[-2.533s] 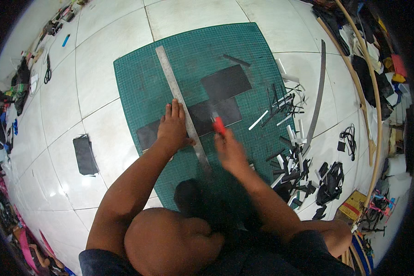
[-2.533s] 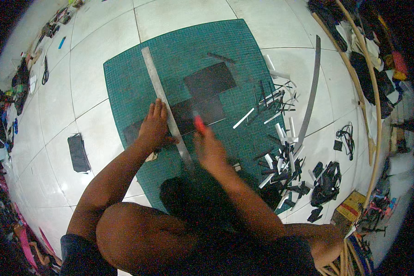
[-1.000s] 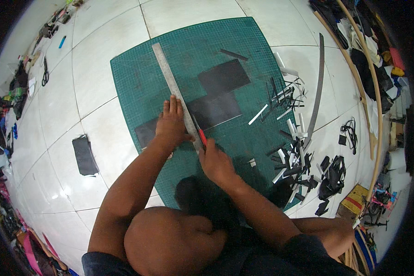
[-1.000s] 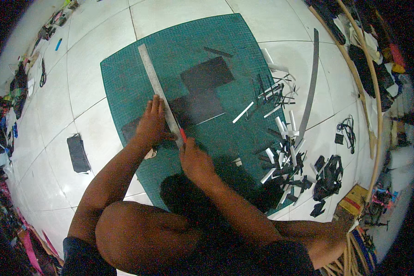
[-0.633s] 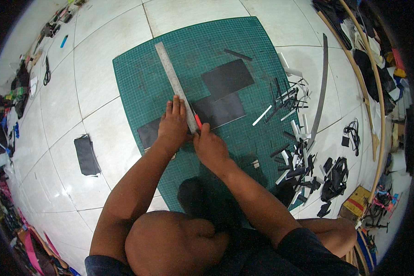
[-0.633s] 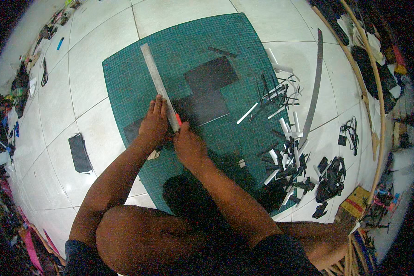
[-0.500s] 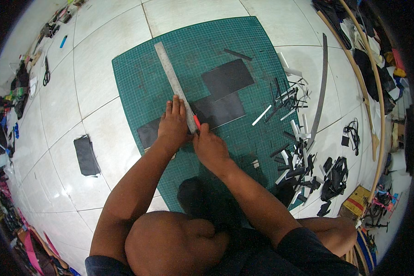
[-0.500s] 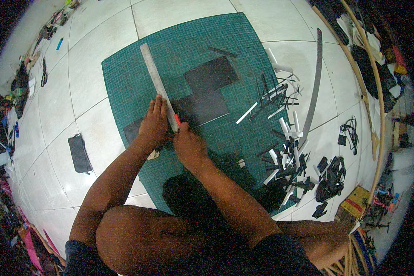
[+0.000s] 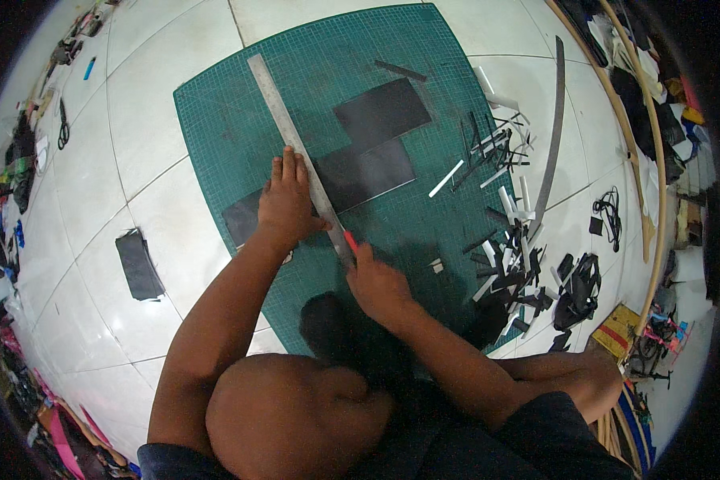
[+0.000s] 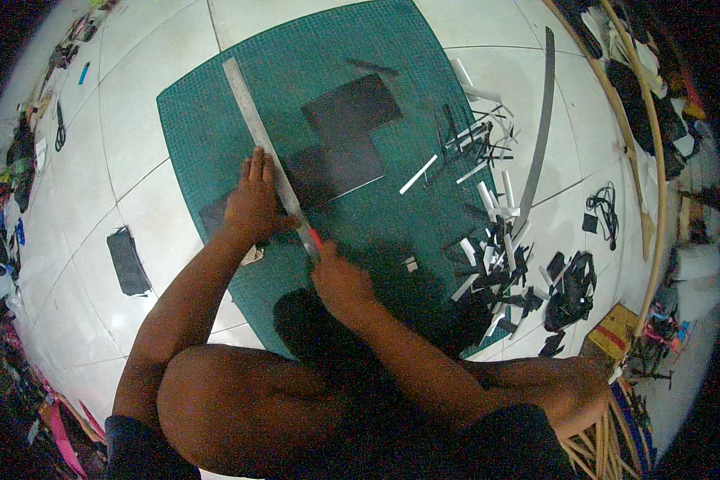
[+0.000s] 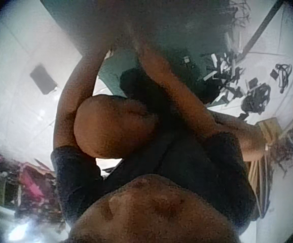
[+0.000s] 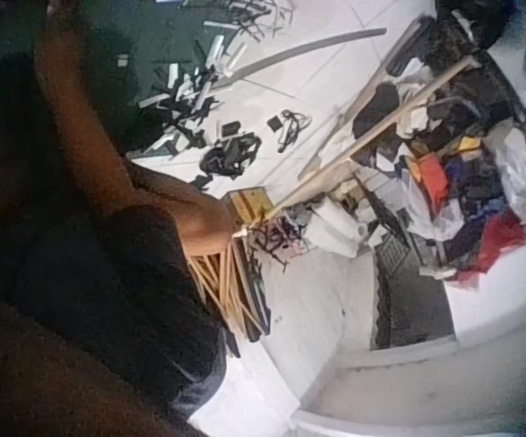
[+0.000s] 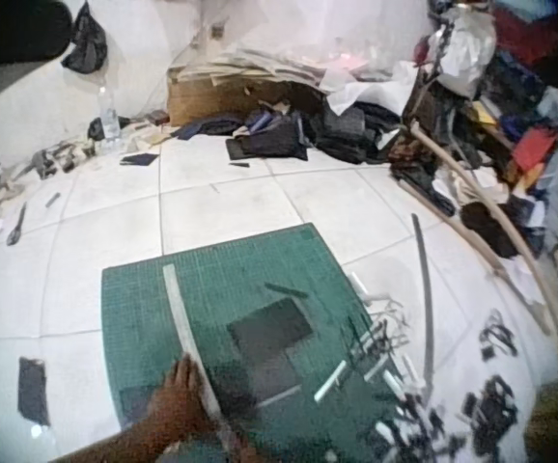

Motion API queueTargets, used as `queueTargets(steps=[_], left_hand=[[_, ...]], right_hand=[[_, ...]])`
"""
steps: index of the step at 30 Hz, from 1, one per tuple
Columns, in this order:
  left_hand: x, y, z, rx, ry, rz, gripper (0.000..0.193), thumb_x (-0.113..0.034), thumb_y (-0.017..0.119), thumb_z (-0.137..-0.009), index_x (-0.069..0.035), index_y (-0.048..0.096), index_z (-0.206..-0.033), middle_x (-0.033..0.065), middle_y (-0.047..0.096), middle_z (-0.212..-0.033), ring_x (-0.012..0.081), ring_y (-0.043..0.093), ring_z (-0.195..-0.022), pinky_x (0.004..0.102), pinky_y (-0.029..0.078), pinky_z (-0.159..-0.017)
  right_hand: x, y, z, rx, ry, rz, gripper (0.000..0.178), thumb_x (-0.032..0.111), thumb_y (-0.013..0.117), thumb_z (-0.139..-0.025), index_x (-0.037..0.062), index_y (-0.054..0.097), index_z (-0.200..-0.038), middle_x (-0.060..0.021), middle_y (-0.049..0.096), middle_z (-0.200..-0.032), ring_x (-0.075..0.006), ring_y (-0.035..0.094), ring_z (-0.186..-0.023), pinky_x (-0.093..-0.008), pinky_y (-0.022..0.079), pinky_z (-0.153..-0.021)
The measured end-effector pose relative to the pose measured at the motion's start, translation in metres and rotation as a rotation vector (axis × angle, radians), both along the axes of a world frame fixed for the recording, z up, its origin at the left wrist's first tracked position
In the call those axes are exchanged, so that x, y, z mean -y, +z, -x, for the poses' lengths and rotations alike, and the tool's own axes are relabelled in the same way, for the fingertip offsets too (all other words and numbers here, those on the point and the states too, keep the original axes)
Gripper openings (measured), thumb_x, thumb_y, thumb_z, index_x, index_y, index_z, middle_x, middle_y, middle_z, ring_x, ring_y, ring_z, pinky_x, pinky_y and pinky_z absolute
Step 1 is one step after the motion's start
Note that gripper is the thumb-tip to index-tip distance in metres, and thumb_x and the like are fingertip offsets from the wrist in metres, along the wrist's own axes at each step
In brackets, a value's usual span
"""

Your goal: The person cuts pieces of black fabric using a utility knife and a metal ruler on a green cutting mat.

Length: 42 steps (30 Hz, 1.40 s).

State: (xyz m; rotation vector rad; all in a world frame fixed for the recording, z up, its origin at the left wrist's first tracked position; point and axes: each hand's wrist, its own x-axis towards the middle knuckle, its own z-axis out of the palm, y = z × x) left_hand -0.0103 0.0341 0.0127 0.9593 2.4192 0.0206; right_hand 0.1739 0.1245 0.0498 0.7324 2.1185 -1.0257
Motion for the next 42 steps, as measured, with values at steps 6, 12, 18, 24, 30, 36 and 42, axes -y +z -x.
queueTargets(steps=[6,12,18,24,30,36,42], left_hand=[[-0.005,0.001,0.002,0.005,-0.021,0.027,0.136,-0.050,0.095,-0.057,0.008,0.019,-0.154,0.0288,0.015,-0.163,0.0474,0.023,-0.149,0.0491,0.034,-0.120],[-0.005,0.005,0.001,0.039,0.004,0.085,0.137,-0.052,0.094,-0.059,0.005,0.015,-0.156,0.0251,0.013,-0.165,0.0410,0.020,-0.152,0.0488,0.037,-0.118],[0.003,-0.010,0.003,-0.032,-0.095,0.019,0.131,-0.050,0.092,-0.061,0.012,0.021,-0.152,0.0336,0.019,-0.160,0.0489,0.027,-0.147,0.0469,0.032,-0.121],[0.007,-0.018,0.000,-0.085,-0.100,-0.002,0.120,-0.045,0.087,-0.068,0.013,0.023,-0.151,0.0343,0.022,-0.159,0.0490,0.027,-0.147,0.0459,0.028,-0.123],[0.005,-0.016,0.003,-0.098,-0.146,-0.013,0.115,-0.042,0.085,-0.071,0.014,0.023,-0.150,0.0358,0.022,-0.158,0.0497,0.029,-0.146,0.0470,0.031,-0.121],[0.005,-0.026,0.002,-0.149,-0.086,0.001,0.106,-0.035,0.083,-0.075,0.010,0.025,-0.151,0.0304,0.022,-0.161,0.0473,0.032,-0.145,0.0489,0.039,-0.116],[-0.001,-0.006,-0.003,-0.028,-0.034,-0.026,0.125,-0.047,0.090,-0.065,0.009,0.022,-0.153,0.0281,0.017,-0.163,0.0467,0.028,-0.148,0.0496,0.040,-0.116]], right_hand=[[0.002,-0.012,-0.028,-0.011,0.025,-0.055,0.030,0.028,0.049,-0.104,0.0012,0.041,-0.114,-0.0284,0.068,-0.090,-0.0477,0.069,-0.084,-0.0557,0.054,-0.074],[-0.003,0.010,-0.022,-0.095,-0.023,-0.055,0.031,0.028,0.050,-0.103,-0.0001,0.040,-0.113,-0.0299,0.068,-0.085,-0.0496,0.069,-0.081,-0.0569,0.054,-0.069],[0.002,-0.022,0.039,-0.272,-0.072,-0.123,0.031,0.027,0.051,-0.103,0.0007,0.040,-0.113,-0.0311,0.068,-0.085,-0.0516,0.067,-0.080,-0.0603,0.052,-0.069],[0.003,-0.030,0.057,-0.318,-0.086,-0.121,0.029,0.026,0.052,-0.102,0.0011,0.040,-0.110,-0.0302,0.068,-0.085,-0.0508,0.068,-0.080,-0.0589,0.053,-0.072],[0.001,-0.039,0.060,-0.336,-0.054,-0.171,0.029,0.025,0.054,-0.101,0.0006,0.041,-0.110,-0.0294,0.068,-0.084,-0.0502,0.068,-0.082,-0.0586,0.054,-0.073],[-0.006,-0.021,0.075,-0.297,-0.037,-0.103,0.028,0.022,0.055,-0.099,-0.0010,0.043,-0.110,-0.0307,0.068,-0.089,-0.0506,0.068,-0.082,-0.0589,0.054,-0.074],[-0.003,-0.021,0.039,-0.203,-0.030,-0.150,0.029,0.022,0.055,-0.098,-0.0011,0.043,-0.112,-0.0302,0.069,-0.089,-0.0506,0.068,-0.084,-0.0599,0.053,-0.076]])
